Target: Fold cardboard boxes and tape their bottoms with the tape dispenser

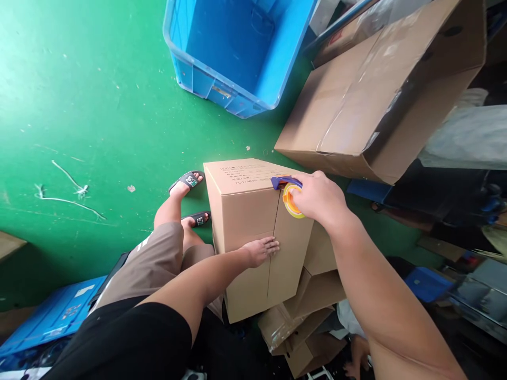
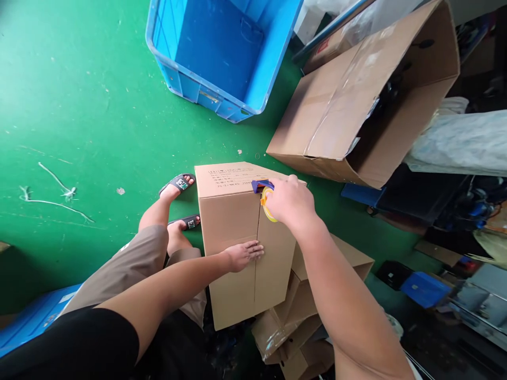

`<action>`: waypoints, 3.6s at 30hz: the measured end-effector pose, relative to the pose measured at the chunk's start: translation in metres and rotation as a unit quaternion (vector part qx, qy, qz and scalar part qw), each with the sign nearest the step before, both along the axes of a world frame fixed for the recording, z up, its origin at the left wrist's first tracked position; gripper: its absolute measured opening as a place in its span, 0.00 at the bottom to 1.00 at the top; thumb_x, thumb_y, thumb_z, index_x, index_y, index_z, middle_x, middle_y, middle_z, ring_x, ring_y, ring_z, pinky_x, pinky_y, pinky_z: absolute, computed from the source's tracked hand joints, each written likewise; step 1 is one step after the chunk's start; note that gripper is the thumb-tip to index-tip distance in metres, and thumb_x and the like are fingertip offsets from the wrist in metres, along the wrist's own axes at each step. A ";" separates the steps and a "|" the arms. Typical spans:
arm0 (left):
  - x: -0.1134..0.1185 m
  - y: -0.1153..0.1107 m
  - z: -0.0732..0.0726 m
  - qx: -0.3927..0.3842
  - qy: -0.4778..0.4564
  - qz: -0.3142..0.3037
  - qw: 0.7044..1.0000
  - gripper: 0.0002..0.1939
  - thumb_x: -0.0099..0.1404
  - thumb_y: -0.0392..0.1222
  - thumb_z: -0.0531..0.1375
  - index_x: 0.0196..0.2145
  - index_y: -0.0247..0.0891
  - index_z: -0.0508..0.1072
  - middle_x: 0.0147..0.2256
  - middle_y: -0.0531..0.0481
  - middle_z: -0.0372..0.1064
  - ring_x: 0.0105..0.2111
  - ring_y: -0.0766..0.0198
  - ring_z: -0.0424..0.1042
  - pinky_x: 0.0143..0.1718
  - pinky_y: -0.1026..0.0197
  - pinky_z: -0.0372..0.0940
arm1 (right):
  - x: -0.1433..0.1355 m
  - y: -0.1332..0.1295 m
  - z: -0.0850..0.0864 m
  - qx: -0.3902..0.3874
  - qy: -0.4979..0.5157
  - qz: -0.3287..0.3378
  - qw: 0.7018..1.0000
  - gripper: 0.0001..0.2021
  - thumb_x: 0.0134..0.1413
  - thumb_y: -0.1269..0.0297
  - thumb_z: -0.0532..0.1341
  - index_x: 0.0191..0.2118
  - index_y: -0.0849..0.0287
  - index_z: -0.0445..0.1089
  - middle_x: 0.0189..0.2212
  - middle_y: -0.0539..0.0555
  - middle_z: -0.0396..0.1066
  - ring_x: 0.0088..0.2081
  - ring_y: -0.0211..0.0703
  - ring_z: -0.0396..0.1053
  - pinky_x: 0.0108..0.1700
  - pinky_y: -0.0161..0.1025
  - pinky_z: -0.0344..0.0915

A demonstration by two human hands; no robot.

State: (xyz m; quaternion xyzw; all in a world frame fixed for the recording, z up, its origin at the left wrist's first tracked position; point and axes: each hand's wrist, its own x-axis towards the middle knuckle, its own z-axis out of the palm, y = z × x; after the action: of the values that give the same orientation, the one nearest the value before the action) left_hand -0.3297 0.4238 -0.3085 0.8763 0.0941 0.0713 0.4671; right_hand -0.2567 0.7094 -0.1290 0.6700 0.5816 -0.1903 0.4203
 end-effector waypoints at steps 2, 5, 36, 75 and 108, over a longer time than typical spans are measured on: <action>0.000 0.000 -0.002 0.010 -0.013 0.007 1.000 0.32 0.64 0.34 0.55 0.63 0.40 0.81 0.70 0.49 0.69 0.76 0.59 0.59 0.80 0.48 0.50 | 0.006 -0.020 -0.004 0.049 0.015 0.007 0.999 0.27 0.66 0.57 0.59 0.68 0.49 0.74 0.51 0.64 0.72 0.47 0.59 0.74 0.46 0.49 0.70; 0.001 0.000 -0.003 0.018 -0.013 0.006 1.000 0.31 0.64 0.35 0.56 0.63 0.39 0.81 0.70 0.48 0.69 0.76 0.59 0.59 0.79 0.50 0.52 | 0.016 -0.057 -0.014 0.153 0.058 0.018 0.986 0.25 0.67 0.58 0.58 0.65 0.56 0.76 0.51 0.65 0.71 0.49 0.59 0.73 0.49 0.50 0.71; -0.008 0.018 0.020 -0.285 0.010 0.038 0.958 0.33 0.60 0.28 0.52 0.56 0.50 0.83 0.65 0.54 0.75 0.73 0.58 0.64 0.77 0.57 0.54 | 0.023 -0.111 -0.043 0.239 0.138 -0.105 0.955 0.30 0.67 0.53 0.58 0.70 0.57 0.70 0.50 0.63 0.75 0.44 0.54 0.76 0.40 0.46 0.71; -0.051 0.290 0.005 -0.270 0.240 0.016 0.932 0.50 0.62 0.57 0.69 0.77 0.53 0.57 0.81 0.49 0.41 0.76 0.44 0.56 0.75 0.47 0.57 | 0.028 -0.122 -0.056 0.250 0.106 -0.081 0.959 0.31 0.65 0.55 0.60 0.71 0.54 0.69 0.51 0.62 0.73 0.37 0.48 0.72 0.35 0.42 0.67; -0.064 0.309 -0.002 -0.052 0.319 0.053 0.945 0.65 0.61 0.69 0.66 0.82 0.55 0.33 0.80 0.48 0.47 0.78 0.42 0.50 0.75 0.44 0.51 | 0.042 -0.385 -0.071 0.357 0.151 -0.123 0.914 0.28 0.70 0.56 0.61 0.72 0.49 0.69 0.55 0.63 0.74 0.44 0.49 0.76 0.41 0.40 0.73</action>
State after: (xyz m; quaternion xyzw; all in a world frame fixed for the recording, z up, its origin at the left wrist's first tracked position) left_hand -0.3938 0.7326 -0.3102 0.8217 0.2875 -0.1922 0.4530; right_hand -0.2151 0.3247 -0.2002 0.8050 0.5802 -0.1192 0.0338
